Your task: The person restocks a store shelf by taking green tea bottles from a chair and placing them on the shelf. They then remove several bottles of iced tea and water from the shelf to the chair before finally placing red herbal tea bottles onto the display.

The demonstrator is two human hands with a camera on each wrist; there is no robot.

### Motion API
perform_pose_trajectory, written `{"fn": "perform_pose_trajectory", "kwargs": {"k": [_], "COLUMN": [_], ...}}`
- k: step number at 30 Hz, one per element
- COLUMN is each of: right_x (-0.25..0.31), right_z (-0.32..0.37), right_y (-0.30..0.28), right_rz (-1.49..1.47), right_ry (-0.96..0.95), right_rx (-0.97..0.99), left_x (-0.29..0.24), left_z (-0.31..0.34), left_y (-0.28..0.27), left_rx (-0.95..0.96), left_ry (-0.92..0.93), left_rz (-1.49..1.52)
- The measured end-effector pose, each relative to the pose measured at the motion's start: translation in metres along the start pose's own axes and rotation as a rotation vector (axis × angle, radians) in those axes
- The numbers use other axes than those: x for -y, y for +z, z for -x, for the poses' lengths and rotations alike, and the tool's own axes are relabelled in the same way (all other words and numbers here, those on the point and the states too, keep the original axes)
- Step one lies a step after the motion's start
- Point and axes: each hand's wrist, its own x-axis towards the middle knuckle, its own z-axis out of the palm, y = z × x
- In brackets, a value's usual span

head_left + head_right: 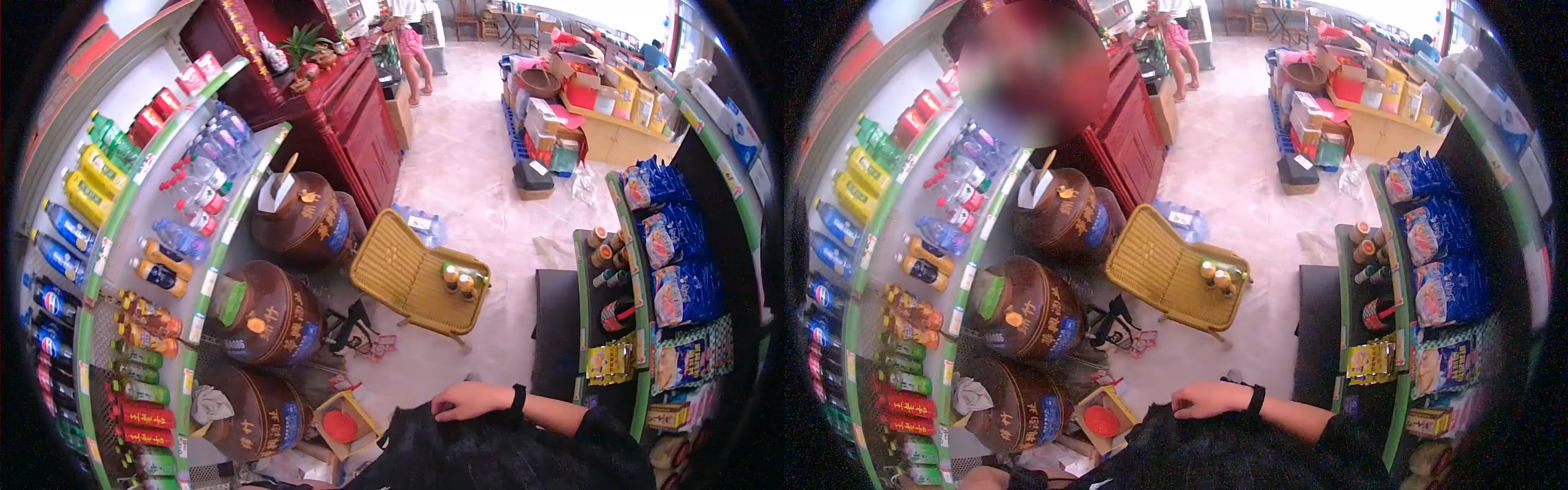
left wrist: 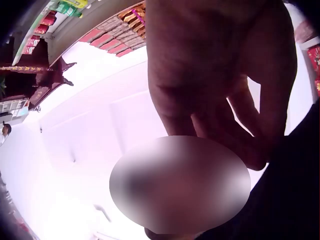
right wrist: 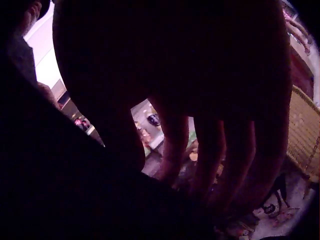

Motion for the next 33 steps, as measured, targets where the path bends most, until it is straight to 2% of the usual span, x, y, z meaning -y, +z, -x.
{"fn": "perform_pose_trajectory", "kwargs": {"k": [5, 7, 11, 13, 15, 17, 20, 23, 25, 27, 28, 29, 31, 33], "right_x": [-0.066, -0.089, -0.176, -0.216, -0.236, -0.233, -0.237, -0.275, -0.286, -0.297, -0.301, -0.306, -0.346, -0.372], "right_z": [0.016, 0.018, -0.004, -0.018, -0.023, -0.023, -0.034, -0.061, -0.075, -0.092, -0.098, -0.103, -0.12, -0.137], "right_y": [-0.018, -0.03, -0.029, -0.03, -0.044, -0.071, -0.104, -0.121, -0.146, -0.168, -0.177, -0.188, -0.185, -0.181], "right_rz": [-0.169, -0.207, -0.363, -0.402, -0.399, -0.384, -0.557, -0.572, -0.554, -0.502, -0.536, -0.557, -0.582, -0.675], "right_ry": [0.073, 0.103, 0.227, 0.268, 0.425, 0.489, 0.605, 0.676, 0.723, 0.788, 0.81, 0.825, 0.94, 0.942], "right_rx": [-0.143, -0.143, -0.315, -0.401, -0.388, -0.44, -0.593, -0.728, -0.706, -0.733, -0.768, -0.796, -0.83, -0.864], "left_x": [0.057, 0.088, 0.148, 0.204, 0.276, 0.345, 0.456, 0.557, 0.614, 0.643, 0.675, 0.663, 0.68, 0.676], "left_z": [0.0, 0.006, 0.025, 0.046, 0.085, 0.131, 0.186, 0.239, 0.274, 0.277, 0.307, 0.276, 0.275, 0.259], "left_y": [-0.032, -0.051, -0.092, -0.11, -0.128, -0.145, -0.163, -0.152, -0.14, -0.141, -0.12, -0.137, -0.14, -0.149], "left_rx": [-0.088, -0.115, -0.169, -0.415, -0.62, -0.6, -0.526, -0.54, -0.414, -0.244, -0.215, -0.184, -0.083, -0.107], "left_ry": [-0.362, -0.489, -0.776, -1.159, -1.289, -1.448, -1.403, -1.464, -1.524, -1.587, -1.522, -1.672, -1.768, -1.724], "left_rz": [-0.088, -0.123, -0.196, -0.385, -0.41, -0.216, -0.006, 0.157, 0.067, -0.006, -0.162, -0.072, -0.049, -0.029]}}
